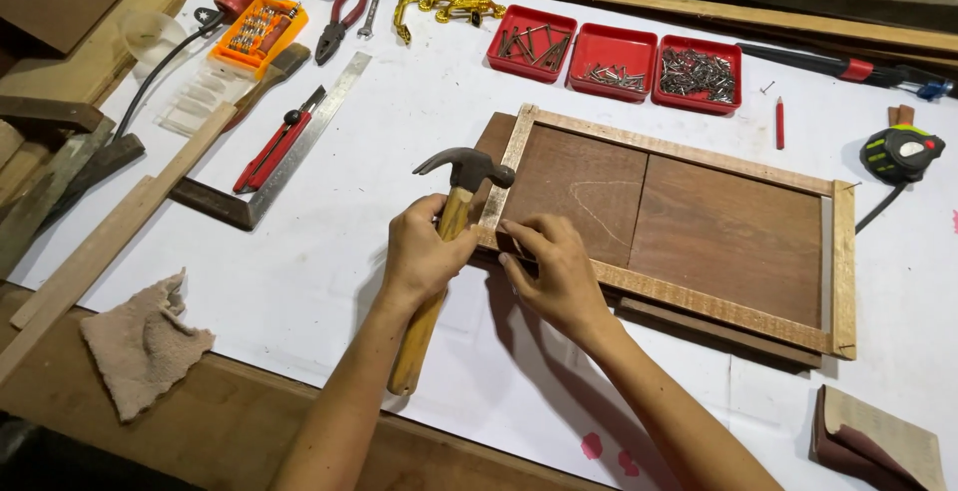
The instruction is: The person measures a wooden frame with a tape measure, marks the frame edge with a pencil using a ruler, picks nails from a red tray, and hammers nails into the frame's edge with a claw hammer, then presses the assembled frame with both hands.
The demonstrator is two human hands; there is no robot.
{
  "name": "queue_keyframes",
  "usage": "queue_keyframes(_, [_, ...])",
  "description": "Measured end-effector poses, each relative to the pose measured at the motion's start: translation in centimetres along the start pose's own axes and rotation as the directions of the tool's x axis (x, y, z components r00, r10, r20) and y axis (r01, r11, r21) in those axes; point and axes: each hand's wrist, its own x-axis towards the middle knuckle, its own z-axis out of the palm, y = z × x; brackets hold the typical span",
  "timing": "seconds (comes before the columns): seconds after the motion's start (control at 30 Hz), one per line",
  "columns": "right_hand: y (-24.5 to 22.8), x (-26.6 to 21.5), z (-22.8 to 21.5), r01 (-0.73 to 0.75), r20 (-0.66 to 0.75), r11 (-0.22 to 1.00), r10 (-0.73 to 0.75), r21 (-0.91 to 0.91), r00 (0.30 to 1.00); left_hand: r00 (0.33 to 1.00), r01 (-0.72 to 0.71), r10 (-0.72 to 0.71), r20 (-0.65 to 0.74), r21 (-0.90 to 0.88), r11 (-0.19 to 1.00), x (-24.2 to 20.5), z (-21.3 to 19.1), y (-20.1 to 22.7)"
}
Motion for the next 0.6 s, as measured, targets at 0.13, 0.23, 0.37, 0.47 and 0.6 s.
queue_keyframes(0.13, [-0.2,0.5,0.5,-0.017,0.028,1.000,0.017,-0.019,0.999,0.998,-0.064,0.065,-0.017,0.073,0.995,0.4,0.4,-1.5])
queue_keyframes(0.23, [-0.5,1.0,0.8,0.025,0.011,0.999,-0.024,-0.030,1.000,0.998,-0.068,0.069,-0.013,0.064,0.996,0.4,0.6,-1.7])
queue_keyframes(0.37, [-0.5,1.3,1.8,0.041,-0.007,0.998,-0.041,-0.045,0.999,1.000,-0.008,0.007,0.017,0.049,0.999,0.3,0.4,-1.9])
queue_keyframes(0.47, [0.0,1.1,2.4,0.046,-0.019,0.998,-0.047,-0.049,0.999,0.999,-0.032,0.031,0.020,0.041,0.999,0.4,0.6,-2.6])
queue_keyframes(0.6, [0.3,1.1,2.6,0.036,-0.029,0.999,-0.036,-0.025,0.999,0.997,-0.080,0.081,-0.005,0.043,0.996,0.6,0.9,-2.9])
